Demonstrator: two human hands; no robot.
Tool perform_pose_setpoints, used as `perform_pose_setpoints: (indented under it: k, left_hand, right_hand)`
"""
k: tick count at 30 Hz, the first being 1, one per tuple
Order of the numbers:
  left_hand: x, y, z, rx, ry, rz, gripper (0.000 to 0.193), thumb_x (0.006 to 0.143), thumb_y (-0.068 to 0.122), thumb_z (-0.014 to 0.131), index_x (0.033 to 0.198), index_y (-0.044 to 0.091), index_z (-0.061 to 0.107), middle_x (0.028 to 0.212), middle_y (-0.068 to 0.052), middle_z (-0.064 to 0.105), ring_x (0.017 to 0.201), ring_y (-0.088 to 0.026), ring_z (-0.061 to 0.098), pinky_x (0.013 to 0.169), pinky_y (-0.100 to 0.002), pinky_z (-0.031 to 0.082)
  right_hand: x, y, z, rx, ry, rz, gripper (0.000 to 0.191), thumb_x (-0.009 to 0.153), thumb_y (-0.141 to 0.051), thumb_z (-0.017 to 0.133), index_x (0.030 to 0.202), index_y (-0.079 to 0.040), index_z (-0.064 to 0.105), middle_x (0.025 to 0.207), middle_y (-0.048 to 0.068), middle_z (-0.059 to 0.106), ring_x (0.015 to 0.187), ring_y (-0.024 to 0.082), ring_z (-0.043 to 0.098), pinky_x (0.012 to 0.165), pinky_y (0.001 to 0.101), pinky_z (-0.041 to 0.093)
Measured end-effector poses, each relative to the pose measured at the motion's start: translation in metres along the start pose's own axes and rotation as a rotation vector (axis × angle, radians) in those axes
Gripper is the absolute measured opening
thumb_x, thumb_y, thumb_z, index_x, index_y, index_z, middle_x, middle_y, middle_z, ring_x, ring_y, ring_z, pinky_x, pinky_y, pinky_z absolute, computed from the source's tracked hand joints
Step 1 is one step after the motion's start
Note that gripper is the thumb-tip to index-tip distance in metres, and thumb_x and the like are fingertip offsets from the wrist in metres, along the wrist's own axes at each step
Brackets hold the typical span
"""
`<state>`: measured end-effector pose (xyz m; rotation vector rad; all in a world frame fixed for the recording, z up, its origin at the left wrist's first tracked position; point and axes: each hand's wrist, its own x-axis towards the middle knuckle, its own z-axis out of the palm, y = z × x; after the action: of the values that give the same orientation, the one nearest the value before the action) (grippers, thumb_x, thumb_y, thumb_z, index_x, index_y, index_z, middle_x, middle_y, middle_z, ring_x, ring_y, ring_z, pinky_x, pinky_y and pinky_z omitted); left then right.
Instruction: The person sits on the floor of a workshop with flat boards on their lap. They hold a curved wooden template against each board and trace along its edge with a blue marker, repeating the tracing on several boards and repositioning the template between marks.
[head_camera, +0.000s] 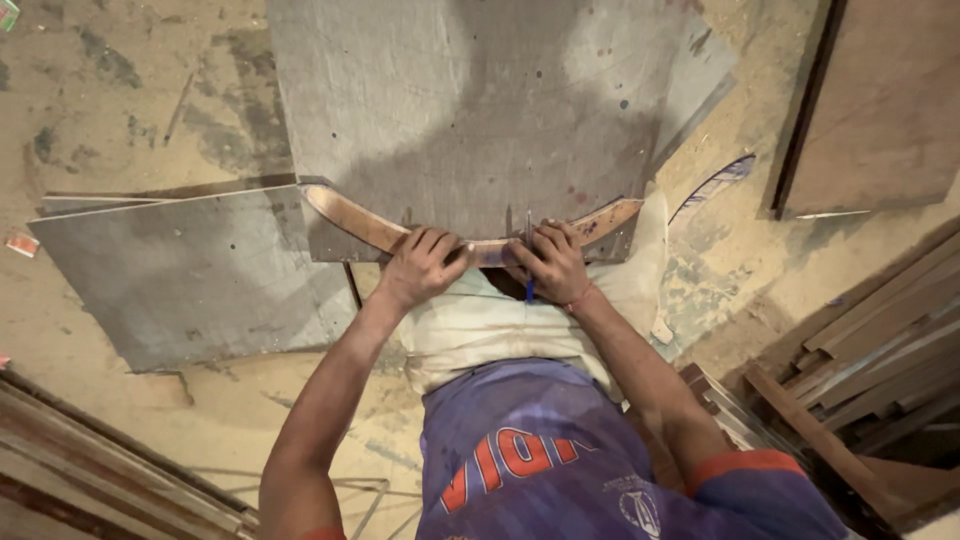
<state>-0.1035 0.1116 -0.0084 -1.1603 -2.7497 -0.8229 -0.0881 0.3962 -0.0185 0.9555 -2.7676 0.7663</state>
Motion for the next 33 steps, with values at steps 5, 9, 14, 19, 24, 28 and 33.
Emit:
perform_pose_setpoints:
  k: [5, 9, 14, 19, 24, 28, 33]
  left_hand:
    - [0.002, 0.001, -0.001, -0.008, 0.021, -0.021, 0.021, 0.087, 0.013, 0.072, 0.107, 0.011, 0.073, 0.106, -0.01, 0.066, 0.1, -0.028, 0.064, 0.089, -0.044, 0.055]
    - [0.001, 0.002, 0.0, -0.014, 0.01, -0.038, 0.026, 0.087, 0.015, 0.071, 0.113, 0.014, 0.073, 0.108, -0.009, 0.066, 0.102, -0.029, 0.064, 0.09, -0.046, 0.054]
    - [-0.006, -0.004, -0.007, -0.034, 0.01, -0.022, 0.025, 0.085, 0.018, 0.07, 0.11, 0.015, 0.072, 0.107, -0.008, 0.067, 0.101, -0.027, 0.064, 0.087, -0.045, 0.053]
    - [-0.006, -0.005, -0.009, -0.031, 0.077, -0.02, 0.021, 0.086, 0.016, 0.074, 0.107, 0.013, 0.072, 0.105, -0.008, 0.066, 0.1, -0.026, 0.064, 0.087, -0.042, 0.053]
    - [-0.007, -0.006, -0.008, -0.048, 0.096, -0.005, 0.023, 0.085, 0.017, 0.076, 0.107, 0.011, 0.073, 0.103, -0.008, 0.066, 0.098, -0.026, 0.064, 0.086, -0.042, 0.053]
    - [-0.007, -0.005, -0.008, -0.052, 0.07, -0.009, 0.028, 0.084, 0.019, 0.074, 0.11, 0.011, 0.073, 0.106, -0.008, 0.067, 0.099, -0.027, 0.064, 0.087, -0.044, 0.052]
    - [-0.006, -0.004, -0.005, -0.032, 0.051, 0.001, 0.027, 0.088, 0.016, 0.073, 0.114, 0.013, 0.073, 0.107, -0.007, 0.068, 0.103, -0.026, 0.065, 0.091, -0.044, 0.053]
  right_hand:
    - [-0.003, 0.003, 0.002, 0.028, -0.013, 0.012, 0.041, 0.079, -0.027, 0.082, 0.116, -0.011, 0.074, 0.106, 0.013, 0.067, 0.107, 0.032, 0.065, 0.106, 0.0516, 0.046]
    - [-0.005, 0.003, 0.004, 0.046, -0.018, 0.028, 0.036, 0.082, -0.027, 0.081, 0.113, -0.01, 0.074, 0.107, 0.013, 0.07, 0.107, 0.031, 0.065, 0.107, 0.0509, 0.046]
    - [0.002, -0.005, 0.009, 0.032, 0.005, 0.028, 0.031, 0.085, -0.028, 0.081, 0.11, -0.01, 0.075, 0.104, 0.011, 0.07, 0.106, 0.032, 0.065, 0.102, 0.0506, 0.047]
    - [0.008, -0.009, 0.006, -0.005, 0.032, 0.031, 0.035, 0.083, -0.034, 0.08, 0.107, -0.01, 0.076, 0.096, 0.012, 0.066, 0.103, 0.032, 0.065, 0.101, 0.0509, 0.047]
    - [0.006, -0.008, 0.007, 0.001, 0.019, 0.019, 0.037, 0.083, -0.037, 0.081, 0.108, -0.01, 0.076, 0.096, 0.011, 0.066, 0.103, 0.032, 0.065, 0.098, 0.0513, 0.046]
    - [0.003, -0.006, 0.012, -0.004, 0.031, 0.013, 0.032, 0.088, -0.03, 0.081, 0.113, -0.011, 0.075, 0.108, 0.01, 0.071, 0.108, 0.031, 0.065, 0.1, 0.0491, 0.047]
    - [-0.001, -0.005, 0.009, -0.025, 0.023, 0.03, 0.035, 0.083, -0.031, 0.082, 0.111, -0.012, 0.074, 0.105, 0.01, 0.069, 0.105, 0.032, 0.065, 0.099, 0.0508, 0.047]
